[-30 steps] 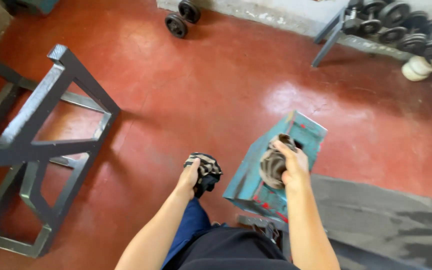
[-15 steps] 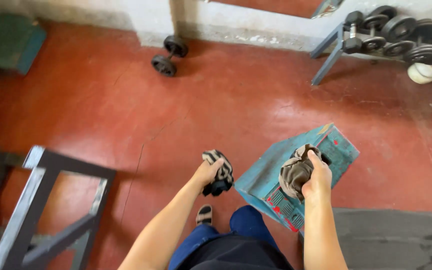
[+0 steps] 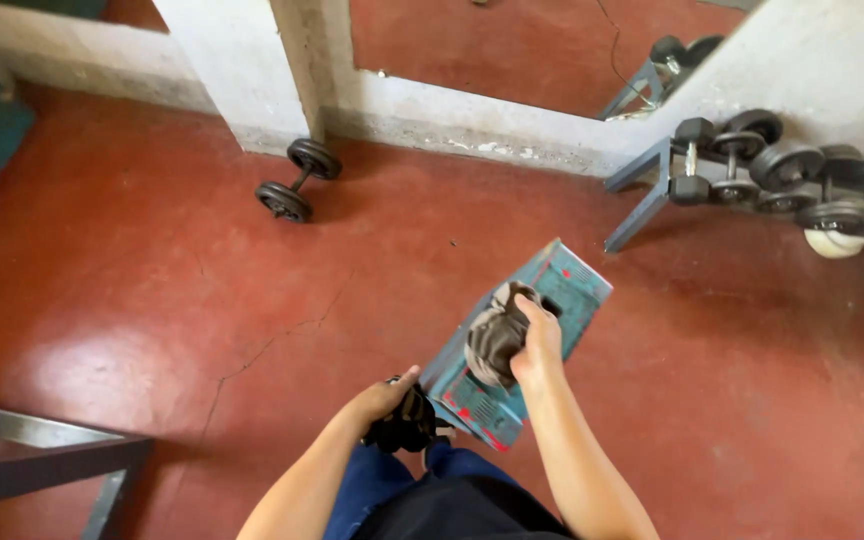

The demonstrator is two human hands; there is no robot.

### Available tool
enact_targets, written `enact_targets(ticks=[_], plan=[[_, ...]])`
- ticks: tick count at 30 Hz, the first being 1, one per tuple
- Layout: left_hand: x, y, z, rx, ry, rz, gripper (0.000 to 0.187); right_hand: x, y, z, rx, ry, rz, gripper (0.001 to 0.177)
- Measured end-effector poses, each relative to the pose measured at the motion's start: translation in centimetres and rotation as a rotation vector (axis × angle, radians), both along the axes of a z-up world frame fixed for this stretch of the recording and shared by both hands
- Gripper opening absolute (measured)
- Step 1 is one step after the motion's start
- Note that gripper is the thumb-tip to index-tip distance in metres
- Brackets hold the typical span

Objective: Cleaning a blue plastic crate with a rag in a gym.

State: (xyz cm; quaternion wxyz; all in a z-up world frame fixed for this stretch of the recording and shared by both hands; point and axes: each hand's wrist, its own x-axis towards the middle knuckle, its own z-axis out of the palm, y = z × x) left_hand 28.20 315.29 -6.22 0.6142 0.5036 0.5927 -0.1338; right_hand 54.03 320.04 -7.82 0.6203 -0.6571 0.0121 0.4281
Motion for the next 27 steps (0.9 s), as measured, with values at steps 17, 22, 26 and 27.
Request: enact_targets(ticks=[17, 22, 26, 27], plan=[[6.2, 34.7, -20.2, -0.349, -0.472, 1.283, 0.083, -2.9, 38.1, -7.3, -0.252, -0.548, 0.724, 0.104], [8.5, 43.5, -25.6, -0.381, -0.355, 1.147, 0.071, -0.2, 48.1, -14.9, -0.29, -0.665, 0.821, 0.109], [12.9, 44.7, -42.5, -0.48, -0.341, 1.306, 0.069, 4.6, 53.0, -25.9, -0.055, -0.76, 0.932, 0.068], [14.2, 45.1, -44.7, -0.487, -0.341, 1.328, 0.069, 5.0, 54.0, -26.7, -0.057, -0.757, 0.956, 0.068]])
